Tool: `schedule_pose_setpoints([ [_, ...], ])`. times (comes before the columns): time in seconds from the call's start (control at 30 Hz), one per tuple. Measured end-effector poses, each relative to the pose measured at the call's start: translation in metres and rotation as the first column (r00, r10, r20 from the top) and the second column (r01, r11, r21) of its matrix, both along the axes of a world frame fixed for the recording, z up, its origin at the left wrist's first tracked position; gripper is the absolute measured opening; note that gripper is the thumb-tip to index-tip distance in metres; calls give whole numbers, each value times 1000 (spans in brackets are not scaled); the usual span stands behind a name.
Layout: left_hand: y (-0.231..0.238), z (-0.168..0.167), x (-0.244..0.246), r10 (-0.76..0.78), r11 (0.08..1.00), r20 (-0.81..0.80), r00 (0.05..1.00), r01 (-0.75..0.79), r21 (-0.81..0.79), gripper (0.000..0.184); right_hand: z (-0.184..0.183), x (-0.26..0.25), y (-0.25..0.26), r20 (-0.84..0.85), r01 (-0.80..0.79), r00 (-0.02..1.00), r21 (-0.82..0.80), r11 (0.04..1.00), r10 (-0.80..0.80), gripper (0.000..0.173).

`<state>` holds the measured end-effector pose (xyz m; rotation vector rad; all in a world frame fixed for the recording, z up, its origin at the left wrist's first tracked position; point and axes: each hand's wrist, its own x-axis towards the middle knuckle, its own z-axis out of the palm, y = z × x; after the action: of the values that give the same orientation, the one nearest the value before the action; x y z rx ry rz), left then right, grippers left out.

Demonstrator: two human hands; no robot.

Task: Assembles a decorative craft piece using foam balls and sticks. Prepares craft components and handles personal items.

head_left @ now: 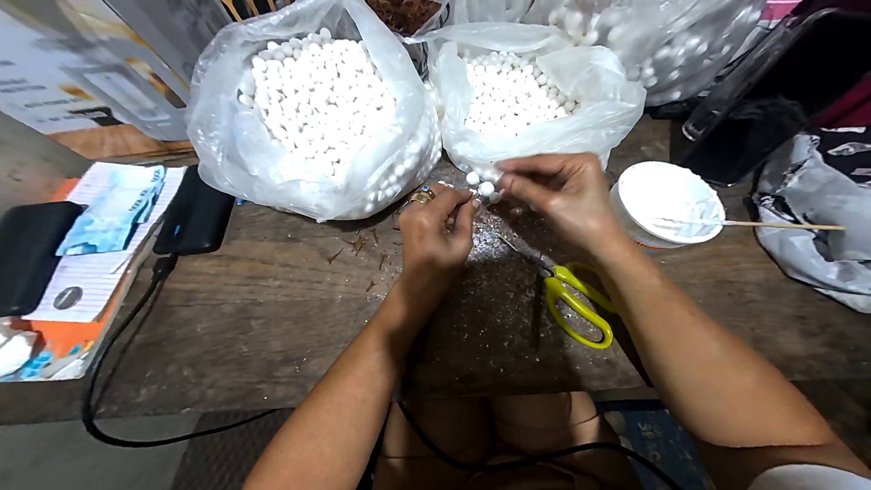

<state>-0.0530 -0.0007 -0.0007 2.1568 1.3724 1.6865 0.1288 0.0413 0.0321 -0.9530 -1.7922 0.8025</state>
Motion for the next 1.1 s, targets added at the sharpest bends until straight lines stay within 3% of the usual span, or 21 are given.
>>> schedule_pose_setpoints([
  [0.07, -3, 5, -5, -8, 996, 25, 1000, 10, -85, 8, 2, 10, 7, 31, 120, 992, 34, 992, -121, 18],
  [0.17, -4, 7, -9, -26, 985, 70, 997, 38, -169, 7, -4, 12, 9, 279, 229, 926, 126, 965, -256, 17],
  [0.3, -4, 5, -4, -49, 982, 179, 983, 81, -172, 12, -12, 3, 9, 515, 202, 822, 132, 970, -241, 18],
  [0.57, -4, 5, -4, -49, 967, 115, 992, 76, -243, 5, -17, -3, 14, 595, 145, 782, 118, 982, -187, 20],
  [0.67, -1, 3, -4, -38, 969, 111, 993, 63, -237, 8, -13, 8, 18, 423, 151, 893, 45, 987, -156, 15],
  [0.73, 0, 3, -4, -43, 972, 112, 993, 68, -225, 7, -9, 13, 18, 106, 117, 989, -142, 983, -102, 13],
  [0.8, 1, 1, -3, -47, 980, 111, 993, 67, -189, 7, 0, 11, 12, -244, -26, 968, -341, 940, -61, 19],
  [0.83, 2, 0, -3, -43, 986, 111, 993, 60, -158, 7, 3, 10, 9, -331, -93, 942, -394, 915, -47, 21],
  [0.97, -1, 4, -4, -33, 993, 74, 997, 41, -115, 7, 6, 6, 2, -475, -258, 880, -452, 854, 15, 27],
  [1.1, 0, 3, -2, -23, 996, 76, 997, 29, -84, 6, 7, 3, -1, -495, -287, 869, -471, 834, 19, 28],
])
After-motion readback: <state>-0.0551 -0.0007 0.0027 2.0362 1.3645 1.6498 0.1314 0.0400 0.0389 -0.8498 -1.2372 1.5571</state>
